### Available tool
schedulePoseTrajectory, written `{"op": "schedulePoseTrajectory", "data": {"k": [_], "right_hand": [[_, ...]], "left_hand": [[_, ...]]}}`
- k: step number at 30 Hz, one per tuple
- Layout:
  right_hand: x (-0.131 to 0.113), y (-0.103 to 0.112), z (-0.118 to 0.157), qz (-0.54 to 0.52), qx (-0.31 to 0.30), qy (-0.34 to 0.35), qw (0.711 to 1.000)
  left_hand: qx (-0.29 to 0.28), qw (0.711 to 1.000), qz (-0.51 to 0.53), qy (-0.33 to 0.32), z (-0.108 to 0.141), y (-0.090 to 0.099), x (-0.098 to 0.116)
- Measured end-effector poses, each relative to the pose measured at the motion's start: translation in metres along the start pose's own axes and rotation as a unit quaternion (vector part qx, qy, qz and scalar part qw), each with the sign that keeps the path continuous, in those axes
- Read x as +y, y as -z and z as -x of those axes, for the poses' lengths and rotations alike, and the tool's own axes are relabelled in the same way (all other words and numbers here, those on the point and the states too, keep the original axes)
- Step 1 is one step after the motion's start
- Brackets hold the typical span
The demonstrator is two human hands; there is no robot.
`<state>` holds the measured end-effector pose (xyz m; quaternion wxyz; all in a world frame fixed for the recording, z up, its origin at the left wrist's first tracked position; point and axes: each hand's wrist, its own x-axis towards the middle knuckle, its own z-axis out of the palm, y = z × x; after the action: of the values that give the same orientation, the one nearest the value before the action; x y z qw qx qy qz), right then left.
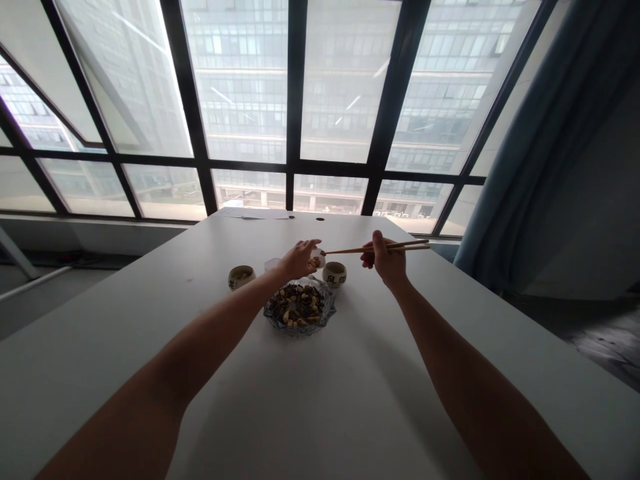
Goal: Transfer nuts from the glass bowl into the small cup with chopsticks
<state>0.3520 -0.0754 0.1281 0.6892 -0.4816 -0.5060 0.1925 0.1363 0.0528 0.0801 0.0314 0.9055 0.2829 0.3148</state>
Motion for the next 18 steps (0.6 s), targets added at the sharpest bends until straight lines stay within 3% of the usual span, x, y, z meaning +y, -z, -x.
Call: {"op": "schedulePoseTrajectory", "data": {"k": [4, 9, 11, 15, 18], "right_hand": [[0.005, -0.005, 0.004, 0.015, -0.018, 0.018, 1.000], [0.022, -0.017, 0.009, 0.052, -0.122, 0.051, 0.990], [0.022, -0.020, 0.010, 0.061, -0.119, 0.058, 0.989], [0.002, -0.017, 0.011, 0.032, -0.059, 0.047, 0.997], [-0.017, -0.012, 0.011, 0.039, -0.117, 0.004, 0.992]], "left_hand": [[0.011, 1.000, 0.018, -0.017, 0.007, 0.003, 0.003], [0.003, 1.000, 0.030, -0.001, 0.008, 0.005, 0.001], [-0.003, 0.999, 0.027, 0.017, 0.006, 0.004, -0.002], [-0.037, 0.996, 0.018, 0.082, 0.001, 0.002, -0.008], [-0.083, 0.987, 0.008, 0.135, -0.002, 0.001, -0.012]]}}
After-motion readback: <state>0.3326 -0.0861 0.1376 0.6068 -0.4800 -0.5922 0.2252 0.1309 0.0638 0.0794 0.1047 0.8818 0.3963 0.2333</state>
